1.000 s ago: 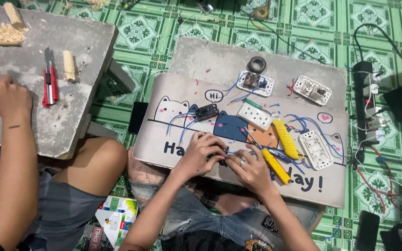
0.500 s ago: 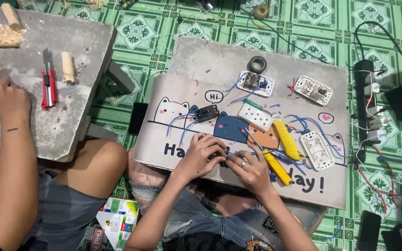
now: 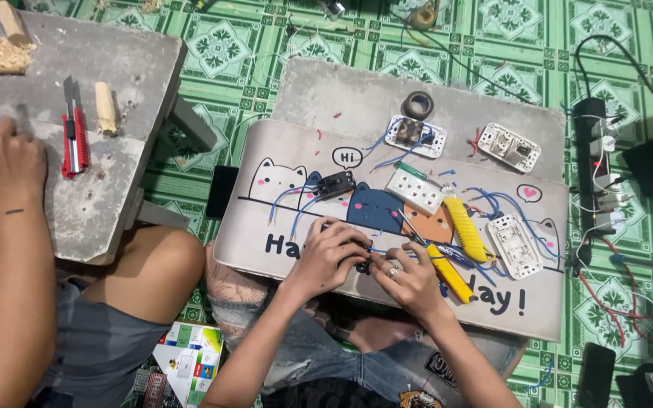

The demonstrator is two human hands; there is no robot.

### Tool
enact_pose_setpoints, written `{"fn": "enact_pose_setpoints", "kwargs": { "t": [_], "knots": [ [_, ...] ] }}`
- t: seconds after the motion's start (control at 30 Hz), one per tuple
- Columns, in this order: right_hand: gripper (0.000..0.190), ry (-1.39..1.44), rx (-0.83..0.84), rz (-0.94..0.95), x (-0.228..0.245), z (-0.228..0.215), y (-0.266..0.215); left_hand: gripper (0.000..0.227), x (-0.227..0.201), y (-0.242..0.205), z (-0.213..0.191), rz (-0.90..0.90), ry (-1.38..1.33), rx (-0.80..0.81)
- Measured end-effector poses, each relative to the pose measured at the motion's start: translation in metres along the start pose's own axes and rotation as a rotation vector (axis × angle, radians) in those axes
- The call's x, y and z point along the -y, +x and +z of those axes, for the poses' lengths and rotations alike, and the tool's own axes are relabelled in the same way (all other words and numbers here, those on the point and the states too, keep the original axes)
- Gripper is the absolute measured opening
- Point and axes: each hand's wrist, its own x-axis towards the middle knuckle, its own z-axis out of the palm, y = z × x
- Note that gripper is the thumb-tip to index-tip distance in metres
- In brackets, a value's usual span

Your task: The person assembles an electrical outlet by connecting wires to terminals, using a screwdriver and pliers. They then wrap the outlet with black electrical tape and place it on the work surface.

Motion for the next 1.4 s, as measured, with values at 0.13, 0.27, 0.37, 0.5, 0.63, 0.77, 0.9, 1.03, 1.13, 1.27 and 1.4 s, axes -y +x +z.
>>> {"fn": "enact_pose_setpoints", "kwargs": {
  "t": [0.13,0.27,0.37,0.5,0.63,0.77,0.9,1.03,1.13,1.27,1.4],
  "knots": [
    [0.021,0.035,0.013,0.017,0.001,0.0,-0.008,0.009,-0.006,0.004,-0.008,-0.011,-0.001,0.01],
    [0.019,0.024,-0.003,0.005,0.002,0.0,-0.008,0.011,-0.002,0.0,-0.003,-0.022,-0.045,-0.008],
    [0.019,0.006,-0.019,-0.007,0.001,0.004,-0.009,0.01,-0.002,0.003,-0.003,-0.029,-0.062,-0.022],
    [0.02,0.0,-0.019,0.005,0.003,0.002,-0.01,0.011,0.0,-0.001,0.0,-0.024,-0.045,-0.015],
    [0.015,-0.029,0.003,0.032,0.005,-0.001,-0.003,0.007,-0.002,0.0,0.001,-0.009,-0.029,0.015],
    [0.016,-0.007,0.009,0.038,0.002,-0.003,0.006,0.005,-0.003,0.0,-0.002,-0.019,-0.026,0.029],
    [0.016,0.001,0.012,0.032,0.0,0.004,-0.006,0.004,-0.018,0.006,-0.011,-0.102,0.0,0.056],
    [0.011,-0.048,0.063,0.034,-0.018,-0.004,0.006,0.011,-0.04,0.02,-0.006,-0.355,0.051,0.113],
    [0.009,-0.09,0.085,0.037,-0.029,-0.007,0.01,0.008,-0.044,0.022,0.011,-0.445,0.192,0.086],
    [0.009,-0.176,0.122,0.172,-0.047,-0.021,0.007,0.015,-0.046,0.026,0.014,-0.447,0.27,0.061],
    [0.011,-0.155,0.178,0.173,-0.059,-0.038,0.021,0.028,-0.039,0.026,0.008,-0.491,0.159,0.132]
  ]
}}
